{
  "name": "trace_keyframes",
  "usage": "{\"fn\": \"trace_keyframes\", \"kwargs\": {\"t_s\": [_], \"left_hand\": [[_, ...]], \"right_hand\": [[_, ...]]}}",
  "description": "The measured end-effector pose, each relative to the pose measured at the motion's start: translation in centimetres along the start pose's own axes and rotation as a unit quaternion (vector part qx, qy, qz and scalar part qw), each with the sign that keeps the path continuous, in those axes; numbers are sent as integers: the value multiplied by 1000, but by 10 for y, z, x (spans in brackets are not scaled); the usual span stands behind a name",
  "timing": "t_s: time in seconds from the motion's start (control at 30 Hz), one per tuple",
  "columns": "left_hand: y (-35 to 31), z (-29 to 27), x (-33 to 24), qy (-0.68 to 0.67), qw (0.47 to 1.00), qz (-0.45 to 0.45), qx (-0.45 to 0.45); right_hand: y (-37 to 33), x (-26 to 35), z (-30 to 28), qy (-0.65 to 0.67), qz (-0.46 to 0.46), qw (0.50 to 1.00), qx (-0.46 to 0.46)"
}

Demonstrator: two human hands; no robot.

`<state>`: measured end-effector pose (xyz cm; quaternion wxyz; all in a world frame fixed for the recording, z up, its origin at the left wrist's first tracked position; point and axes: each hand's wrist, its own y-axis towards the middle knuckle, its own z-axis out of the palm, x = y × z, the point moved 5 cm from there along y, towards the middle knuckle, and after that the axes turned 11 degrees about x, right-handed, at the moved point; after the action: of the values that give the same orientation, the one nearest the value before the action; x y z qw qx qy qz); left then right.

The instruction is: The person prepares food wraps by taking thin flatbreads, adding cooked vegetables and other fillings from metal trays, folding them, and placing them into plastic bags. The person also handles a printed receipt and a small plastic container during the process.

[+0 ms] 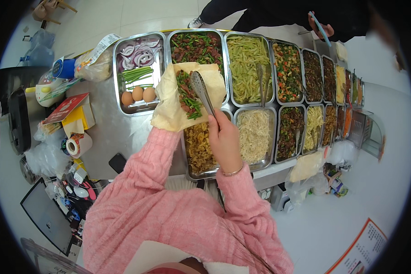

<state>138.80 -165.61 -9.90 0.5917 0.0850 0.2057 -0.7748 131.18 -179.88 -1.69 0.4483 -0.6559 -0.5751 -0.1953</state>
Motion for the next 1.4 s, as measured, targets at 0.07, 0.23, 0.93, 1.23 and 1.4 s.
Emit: {"fn": "trace_keyframes", "kwargs": {"t_s": [0.07, 0.23, 0.93, 1.23, 1.4], "left_hand": [[2, 2, 3, 26, 1000, -8, -6], [-2, -3, 10, -70, 997, -10, -4], [-28, -14, -54, 77, 990, 53, -107], [-23, -41, -56, 308, 920, 175, -168], [-6, -17, -44, 227, 953, 144, -143]], "right_hand": [[2, 2, 4, -38, -27, 999, -5], [-4, -15, 9, -10, 24, 1000, 7], [134, -99, 10, -119, 126, 984, -45], [127, -121, 10, -121, 84, 985, -88], [93, -102, -7, -77, 79, 992, -62]]}}
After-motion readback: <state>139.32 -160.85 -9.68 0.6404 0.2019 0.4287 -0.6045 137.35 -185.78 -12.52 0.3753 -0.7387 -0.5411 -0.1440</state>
